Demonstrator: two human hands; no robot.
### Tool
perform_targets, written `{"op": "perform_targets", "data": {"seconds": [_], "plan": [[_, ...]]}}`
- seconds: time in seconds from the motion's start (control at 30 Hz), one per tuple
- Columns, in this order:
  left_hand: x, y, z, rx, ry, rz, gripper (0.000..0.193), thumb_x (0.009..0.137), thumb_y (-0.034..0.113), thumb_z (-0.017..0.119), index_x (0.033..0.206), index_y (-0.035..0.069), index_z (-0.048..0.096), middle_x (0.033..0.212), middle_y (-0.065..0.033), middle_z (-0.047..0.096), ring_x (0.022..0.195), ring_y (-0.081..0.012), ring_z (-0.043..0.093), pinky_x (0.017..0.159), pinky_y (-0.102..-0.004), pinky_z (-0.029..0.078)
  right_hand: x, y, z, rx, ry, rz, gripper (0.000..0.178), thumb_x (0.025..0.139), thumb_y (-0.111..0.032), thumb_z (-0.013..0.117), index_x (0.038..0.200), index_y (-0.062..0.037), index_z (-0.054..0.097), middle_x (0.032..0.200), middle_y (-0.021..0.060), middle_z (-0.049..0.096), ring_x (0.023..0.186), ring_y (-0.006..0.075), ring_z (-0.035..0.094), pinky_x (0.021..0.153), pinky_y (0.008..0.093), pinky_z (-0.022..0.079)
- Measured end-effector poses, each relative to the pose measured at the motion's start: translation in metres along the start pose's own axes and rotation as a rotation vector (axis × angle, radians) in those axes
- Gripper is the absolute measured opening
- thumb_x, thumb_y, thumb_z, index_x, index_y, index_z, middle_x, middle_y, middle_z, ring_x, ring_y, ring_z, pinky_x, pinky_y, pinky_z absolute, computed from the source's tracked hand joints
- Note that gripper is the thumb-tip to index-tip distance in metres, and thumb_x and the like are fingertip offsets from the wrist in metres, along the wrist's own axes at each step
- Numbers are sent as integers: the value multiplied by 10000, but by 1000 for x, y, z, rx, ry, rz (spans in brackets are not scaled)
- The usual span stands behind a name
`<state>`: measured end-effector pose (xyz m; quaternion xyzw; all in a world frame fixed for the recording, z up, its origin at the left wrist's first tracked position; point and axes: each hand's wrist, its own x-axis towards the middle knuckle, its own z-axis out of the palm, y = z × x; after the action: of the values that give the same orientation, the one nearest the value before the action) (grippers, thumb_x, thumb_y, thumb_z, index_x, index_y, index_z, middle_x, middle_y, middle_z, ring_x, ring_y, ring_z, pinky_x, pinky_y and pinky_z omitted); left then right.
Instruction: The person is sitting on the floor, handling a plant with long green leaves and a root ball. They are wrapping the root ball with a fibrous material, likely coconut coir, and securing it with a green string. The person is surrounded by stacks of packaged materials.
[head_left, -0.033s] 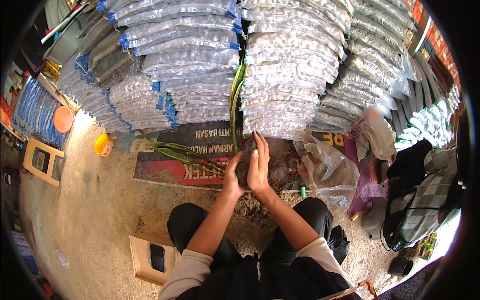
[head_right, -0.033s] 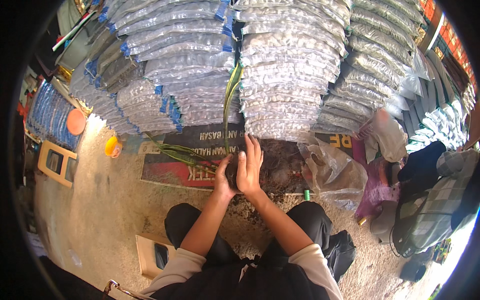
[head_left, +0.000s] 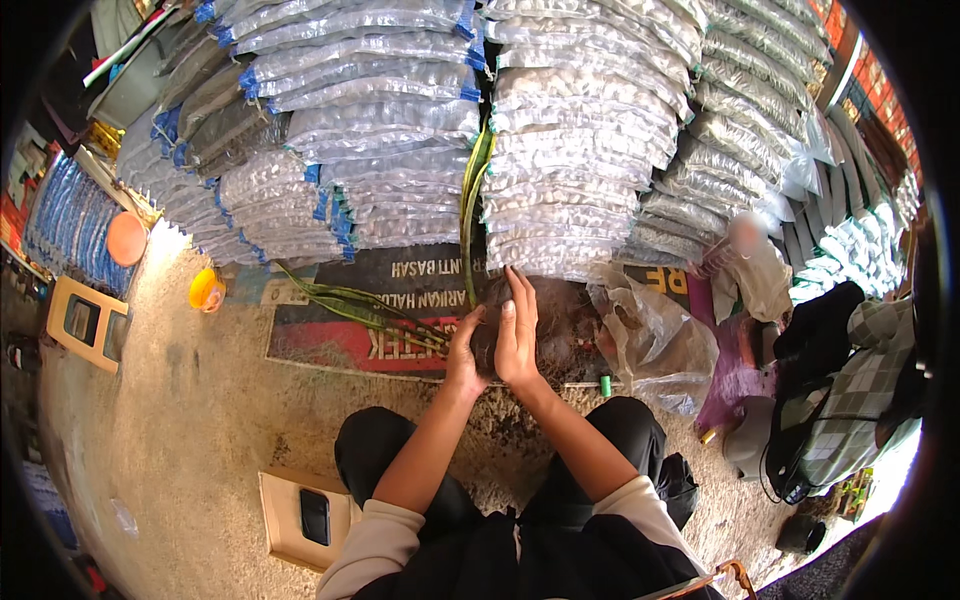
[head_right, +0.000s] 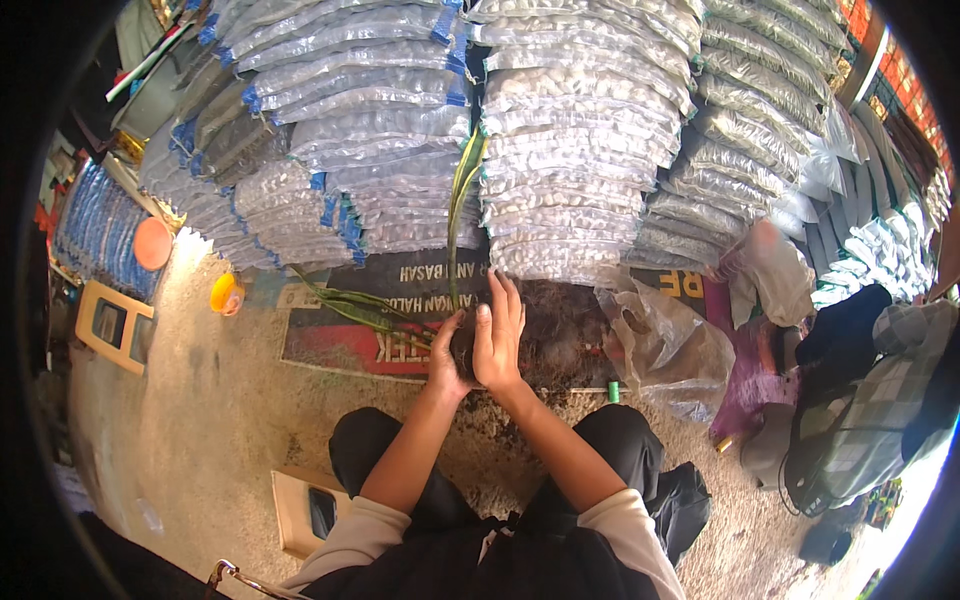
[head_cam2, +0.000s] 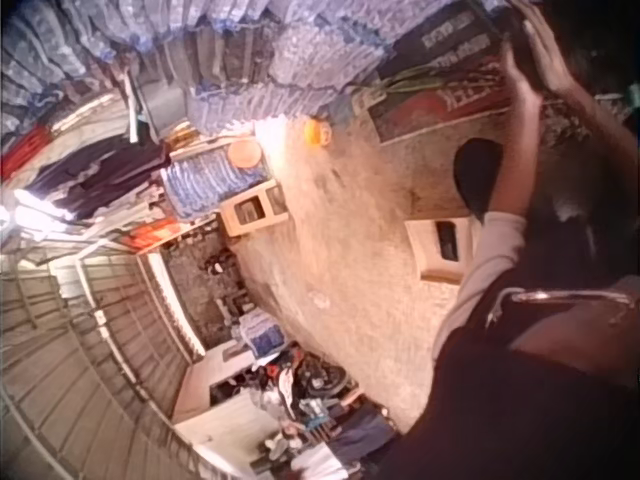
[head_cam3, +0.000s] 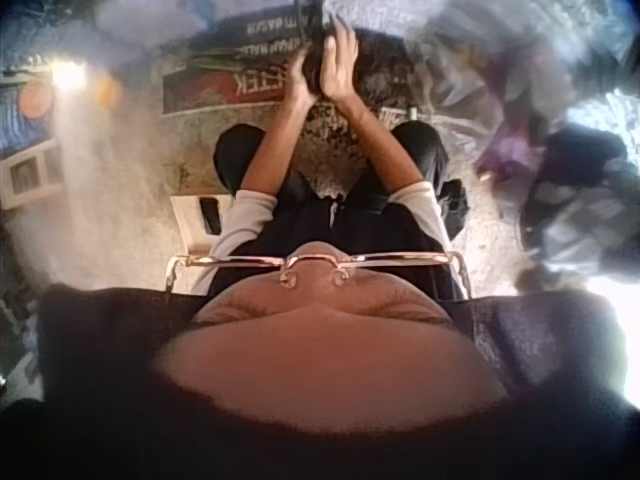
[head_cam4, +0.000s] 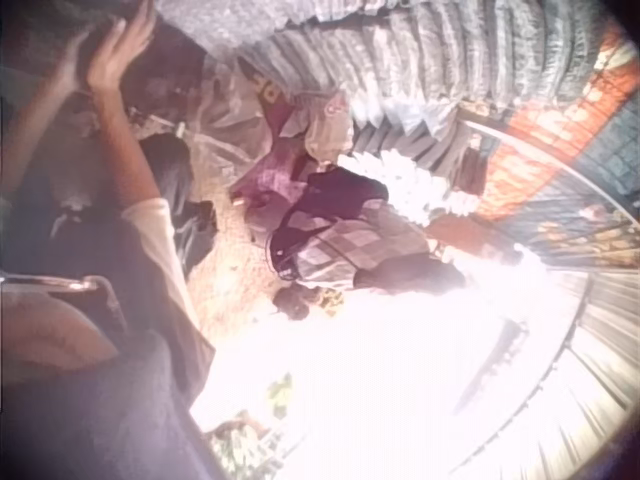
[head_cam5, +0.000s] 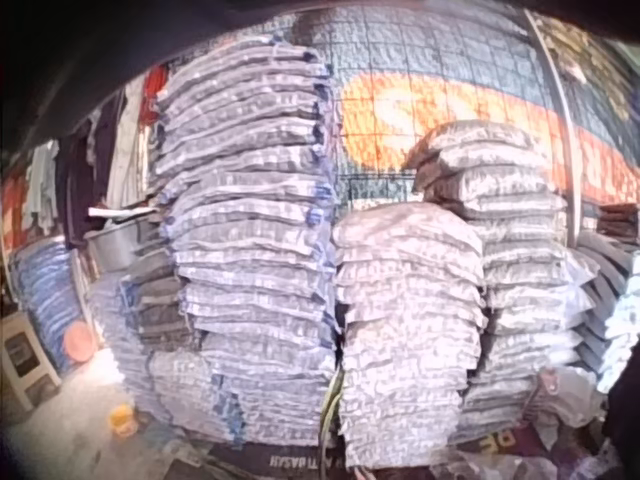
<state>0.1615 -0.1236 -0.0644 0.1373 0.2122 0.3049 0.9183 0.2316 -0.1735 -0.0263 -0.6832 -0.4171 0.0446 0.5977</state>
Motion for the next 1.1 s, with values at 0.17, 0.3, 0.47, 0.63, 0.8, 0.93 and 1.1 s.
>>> {"op": "perform_targets", "data": {"seconds": [0.17,0.3,0.47,0.63,0.8,0.93,1.1], "plan": [[-1,17,21,-18,-14,-41,277,864,293,509,989,64,600,952,-65,632,835,-198,617,748,-346,507,14,-10,-5,308,-65,212,502,945,-327,328,1312,15,304,1292,194,360,1215,296,338,1012,361,252],[4,25,13,-73,-80,-33,297,861,276,525,1047,49,570,999,-80,622,864,-206,614,770,-352,508,7,-15,-7,349,-133,201,614,867,-334,522,1315,19,294,1297,204,366,1238,298,322,1021,394,237],[6,19,18,62,69,27,398,857,320,546,1152,56,508,1127,-92,554,1000,-224,553,841,-369,472,-7,-11,-4,-149,-264,22,757,833,-344,573,1359,31,177,1376,231,263,1295,378,220,1037,521,137],[11,9,10,99,98,62,448,881,384,474,1196,66,458,1166,-97,503,1039,-221,519,853,-375,462,-12,-4,4,-64,-228,-24,651,854,-245,553,1342,31,224,1381,221,261,1299,387,210,1052,487,165],[12,11,4,148,-6,68,484,893,427,428,1220,70,435,1153,-96,505,1047,-223,520,864,-375,463,-15,-6,8,-70,-179,-45,588,861,-214,532,1333,10,263,1381,217,269,1296,391,218,1060,479,164],[12,12,7,158,23,84,492,892,468,409,1188,78,456,1096,-87,532,1007,-222,538,852,-373,469,-10,-6,5,-135,-245,61,566,846,-223,547,1307,10,318,1349,224,319,1274,377,271,1048,475,183],[3,18,32,111,118,3,491,882,524,391,1081,96,525,990,-70,583,915,-213,571,810,-368,478,8,-11,-12,-30,-197,122,548,799,-198,622,1238,44,402,1158,220,486,1011,343,535,860,395,421]]}}
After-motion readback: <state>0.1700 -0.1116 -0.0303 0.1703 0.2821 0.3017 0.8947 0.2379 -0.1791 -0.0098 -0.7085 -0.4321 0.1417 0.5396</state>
